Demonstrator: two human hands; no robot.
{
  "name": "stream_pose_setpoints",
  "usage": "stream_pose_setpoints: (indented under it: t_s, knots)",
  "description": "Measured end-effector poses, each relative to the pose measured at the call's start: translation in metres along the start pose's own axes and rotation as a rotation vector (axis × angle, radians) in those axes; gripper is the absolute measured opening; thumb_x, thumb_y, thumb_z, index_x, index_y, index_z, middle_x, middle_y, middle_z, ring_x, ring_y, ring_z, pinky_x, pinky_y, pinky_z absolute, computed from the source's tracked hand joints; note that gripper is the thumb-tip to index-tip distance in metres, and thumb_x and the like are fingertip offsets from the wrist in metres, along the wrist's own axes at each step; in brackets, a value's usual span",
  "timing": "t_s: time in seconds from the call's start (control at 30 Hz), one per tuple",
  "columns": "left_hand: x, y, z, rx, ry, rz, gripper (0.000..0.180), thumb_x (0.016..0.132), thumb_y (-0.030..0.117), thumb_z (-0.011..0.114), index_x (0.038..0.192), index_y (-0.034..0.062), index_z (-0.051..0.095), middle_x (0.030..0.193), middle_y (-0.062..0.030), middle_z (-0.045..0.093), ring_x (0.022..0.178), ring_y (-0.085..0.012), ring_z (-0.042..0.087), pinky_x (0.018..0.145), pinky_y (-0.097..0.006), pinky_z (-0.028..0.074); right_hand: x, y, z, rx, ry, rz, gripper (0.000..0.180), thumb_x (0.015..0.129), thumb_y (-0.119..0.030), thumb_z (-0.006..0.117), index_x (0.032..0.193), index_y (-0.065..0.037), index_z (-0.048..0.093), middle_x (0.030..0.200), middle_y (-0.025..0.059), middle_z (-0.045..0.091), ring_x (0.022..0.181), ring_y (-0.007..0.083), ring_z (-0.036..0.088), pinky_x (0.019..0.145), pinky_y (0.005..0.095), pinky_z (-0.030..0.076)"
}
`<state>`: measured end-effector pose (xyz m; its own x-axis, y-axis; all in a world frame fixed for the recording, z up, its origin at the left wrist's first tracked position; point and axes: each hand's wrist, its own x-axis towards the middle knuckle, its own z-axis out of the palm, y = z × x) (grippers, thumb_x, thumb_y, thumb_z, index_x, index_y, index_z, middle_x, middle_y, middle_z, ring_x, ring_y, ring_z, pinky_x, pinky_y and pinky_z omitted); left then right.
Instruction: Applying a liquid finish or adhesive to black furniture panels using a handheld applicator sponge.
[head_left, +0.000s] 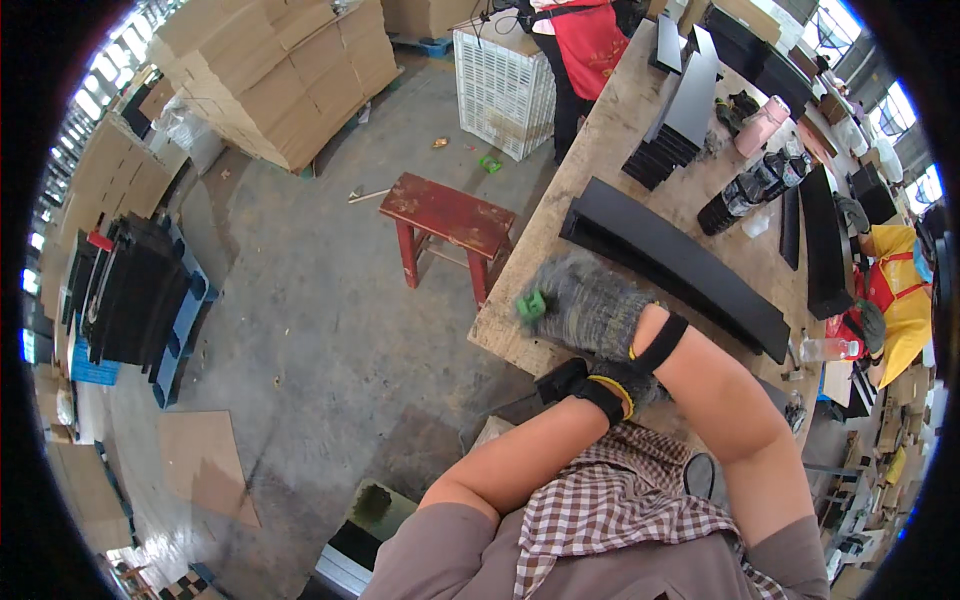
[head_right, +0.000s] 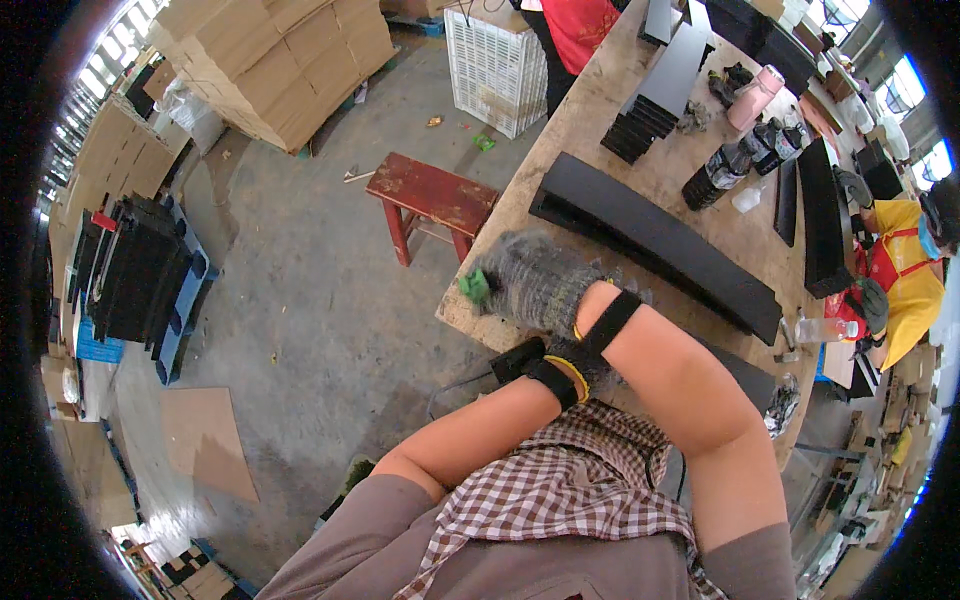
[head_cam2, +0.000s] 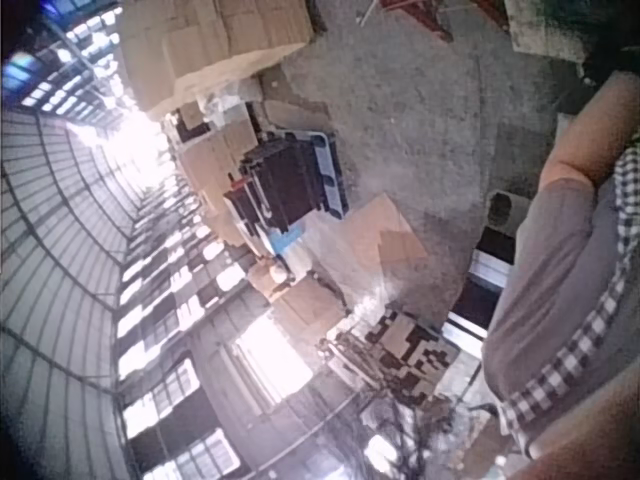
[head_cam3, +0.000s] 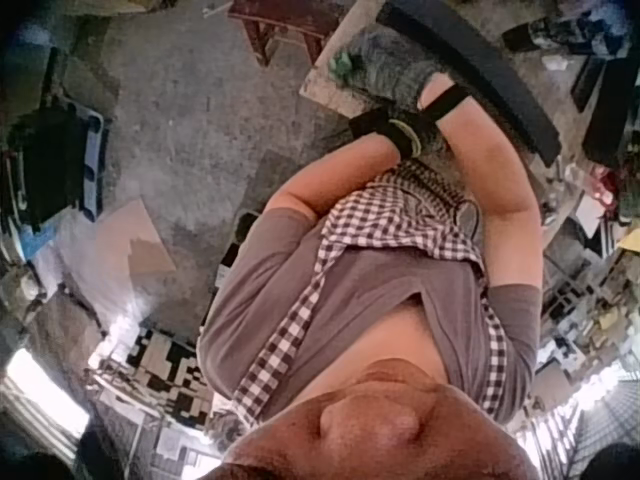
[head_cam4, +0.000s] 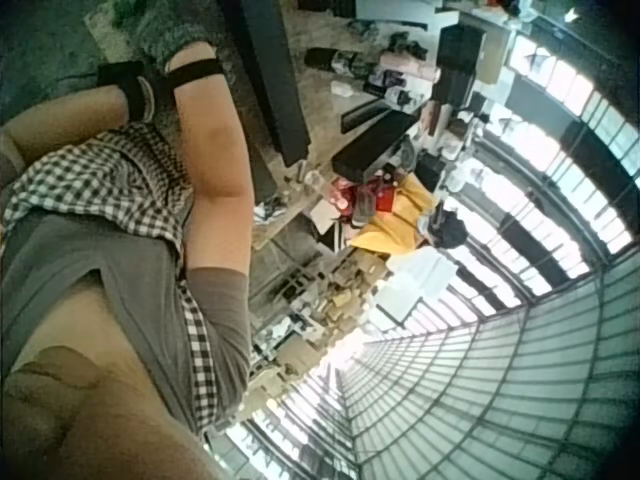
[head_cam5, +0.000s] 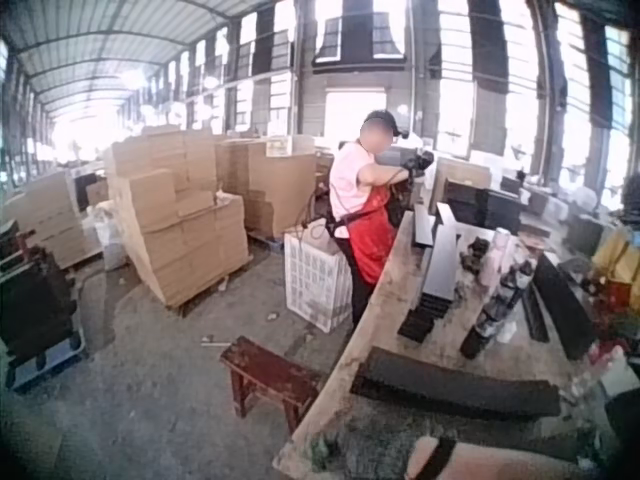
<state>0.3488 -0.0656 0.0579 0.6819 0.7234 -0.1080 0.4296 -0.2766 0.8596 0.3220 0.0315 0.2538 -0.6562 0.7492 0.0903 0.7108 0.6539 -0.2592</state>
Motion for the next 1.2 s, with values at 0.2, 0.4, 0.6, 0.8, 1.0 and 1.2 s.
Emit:
stream_pose_setpoints:
  t_s: [0.2,0.4,0.6,0.8,1.0,1.2]
  knots:
    - [0.0,0.018,-0.013,0.131,0.03,0.006,0.054,0.112,0.041,0.042,0.158,0.0123,0.04,0.163,-0.0057,0.04,0.148,-0.023,0.038,0.123,-0.04,0.029,0.005,-0.008,-0.014,0.041,0.014,0.158,0.028,0.082,-0.041,0.077,0.086,-0.013,0.073,0.086,0.0127,0.071,0.088,0.0358,0.067,0.084,0.0493,0.05]
    - [0.002,0.015,-0.01,0.108,0.042,0.017,0.052,0.112,0.039,0.043,0.156,0.0118,0.042,0.159,-0.0054,0.044,0.144,-0.0217,0.041,0.12,-0.039,0.032,0.004,-0.012,-0.004,0.017,-0.013,0.176,0.033,0.085,-0.045,0.077,0.093,-0.013,0.077,0.095,0.0159,0.075,0.093,0.0373,0.069,0.086,0.0499,0.053]
    - [0.002,0.006,-0.005,0.003,0.048,0.035,0.05,0.112,0.038,0.043,0.153,0.0113,0.045,0.156,-0.0052,0.047,0.141,-0.0204,0.045,0.118,-0.037,0.036,0.01,-0.019,-0.011,0.156,-0.169,0.278,0.034,0.084,-0.044,0.078,0.097,-0.013,0.076,0.091,0.0172,0.073,0.093,0.0377,0.069,0.083,0.051,0.052]
    - [0.007,-0.007,0.004,-0.149,0.055,0.084,0.047,0.111,0.036,0.044,0.151,0.0107,0.047,0.152,-0.0049,0.051,0.137,-0.0191,0.048,0.115,-0.036,0.039,0.021,-0.011,0.008,-0.067,-0.016,0.203,0.032,0.082,-0.042,0.079,0.097,-0.013,0.077,0.096,0.0156,0.075,0.094,0.0379,0.069,0.085,0.0516,0.053]
    - [0.01,-0.031,0.031,-0.227,0.201,0.215,0.045,0.111,0.035,0.045,0.149,0.0102,0.05,0.149,-0.0047,0.054,0.134,-0.0178,0.052,0.113,-0.035,0.042,0.015,-0.019,-0.009,0.093,-0.171,0.1,0.025,0.083,-0.038,0.078,0.092,-0.014,0.078,0.096,0.0146,0.076,0.091,0.037,0.07,0.083,0.0508,0.053]
    - [0.011,0.008,0.0,-0.01,0.106,0.058,0.036,0.107,0.031,0.053,0.133,0.0066,0.058,0.137,-0.0061,0.062,0.123,-0.019,0.059,0.102,-0.037,0.048,0.019,-0.007,-0.006,-0.035,-0.015,0.094,0.027,0.084,-0.039,0.078,0.094,-0.015,0.079,0.091,0.0149,0.074,0.095,0.0363,0.07,0.083,0.0475,0.053]
